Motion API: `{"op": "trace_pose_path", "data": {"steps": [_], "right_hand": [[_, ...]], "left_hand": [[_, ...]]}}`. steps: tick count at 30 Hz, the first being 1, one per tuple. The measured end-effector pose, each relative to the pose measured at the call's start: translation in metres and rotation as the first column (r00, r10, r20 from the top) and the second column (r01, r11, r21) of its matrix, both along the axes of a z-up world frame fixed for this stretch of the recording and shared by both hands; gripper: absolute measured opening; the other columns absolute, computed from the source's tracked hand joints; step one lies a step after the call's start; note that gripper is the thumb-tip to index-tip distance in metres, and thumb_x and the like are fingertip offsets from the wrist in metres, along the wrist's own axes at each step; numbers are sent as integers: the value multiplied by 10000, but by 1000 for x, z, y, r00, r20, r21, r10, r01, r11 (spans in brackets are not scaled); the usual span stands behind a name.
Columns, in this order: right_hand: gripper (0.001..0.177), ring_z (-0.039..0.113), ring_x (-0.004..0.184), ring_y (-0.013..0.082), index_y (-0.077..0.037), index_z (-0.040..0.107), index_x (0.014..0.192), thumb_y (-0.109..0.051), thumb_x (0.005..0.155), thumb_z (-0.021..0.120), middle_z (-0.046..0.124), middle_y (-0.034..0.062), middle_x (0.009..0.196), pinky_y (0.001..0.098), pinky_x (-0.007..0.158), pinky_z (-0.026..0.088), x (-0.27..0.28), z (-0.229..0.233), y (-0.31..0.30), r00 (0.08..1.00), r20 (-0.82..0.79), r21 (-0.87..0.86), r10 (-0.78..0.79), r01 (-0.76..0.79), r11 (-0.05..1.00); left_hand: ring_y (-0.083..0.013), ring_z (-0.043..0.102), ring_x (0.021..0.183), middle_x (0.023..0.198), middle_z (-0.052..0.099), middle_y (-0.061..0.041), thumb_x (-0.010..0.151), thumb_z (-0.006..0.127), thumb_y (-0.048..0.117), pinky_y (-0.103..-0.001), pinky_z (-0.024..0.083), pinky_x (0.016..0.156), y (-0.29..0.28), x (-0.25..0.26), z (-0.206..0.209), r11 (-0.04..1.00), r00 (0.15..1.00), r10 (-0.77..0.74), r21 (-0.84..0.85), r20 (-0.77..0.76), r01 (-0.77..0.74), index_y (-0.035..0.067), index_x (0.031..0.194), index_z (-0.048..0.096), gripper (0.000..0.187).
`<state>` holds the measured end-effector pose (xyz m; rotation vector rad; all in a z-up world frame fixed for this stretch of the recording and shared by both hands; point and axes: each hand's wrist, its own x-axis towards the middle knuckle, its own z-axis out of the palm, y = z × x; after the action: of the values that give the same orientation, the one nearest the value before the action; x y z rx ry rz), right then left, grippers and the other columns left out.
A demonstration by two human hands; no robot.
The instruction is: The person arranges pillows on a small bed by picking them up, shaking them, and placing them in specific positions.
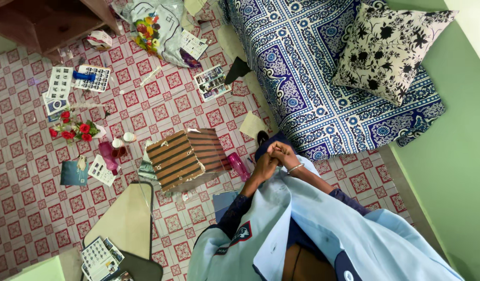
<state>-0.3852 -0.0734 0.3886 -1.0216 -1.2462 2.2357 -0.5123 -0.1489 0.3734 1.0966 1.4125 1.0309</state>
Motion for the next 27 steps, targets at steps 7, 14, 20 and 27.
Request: {"op": "trace_pose_path", "data": {"steps": [7,14,20,27], "right_hand": [[91,544,715,29,-43,636,1022,-47,958,572,635,-36,858,193,596,425,-52,-9,102,990,-89,98,110,-101,990],[87,480,609,32,-62,621,1025,-71,960,564,591,-37,787,198,508,360,-75,-4,234,996,-68,106,64,-57,993],[91,484,596,29,-88,617,1017,-119,989,536,566,-60,756,204,501,379,-76,-4,292,995,-54,-22,-80,79,997],[94,393,516,25,-92,629,1037,-115,995,548,523,-53,726,205,441,295,-57,-11,325,980,6,35,-201,201,979]], "left_hand": [[-310,737,847,924,734,-186,919,515,174,-414,564,748,88,-48,-10,996,993,89,-19,-83,-90,-19,1122,622,300],[-415,724,831,843,715,-259,943,530,274,-484,545,713,224,-73,-12,997,956,11,-66,-292,-32,-46,966,672,351],[-430,703,876,886,714,-244,950,499,301,-498,536,740,295,-82,2,998,959,-62,2,-276,65,-2,1028,659,351],[-415,716,903,935,747,-221,984,498,340,-483,544,778,359,-83,-8,946,903,-324,-83,-282,313,22,1039,678,369]]}}
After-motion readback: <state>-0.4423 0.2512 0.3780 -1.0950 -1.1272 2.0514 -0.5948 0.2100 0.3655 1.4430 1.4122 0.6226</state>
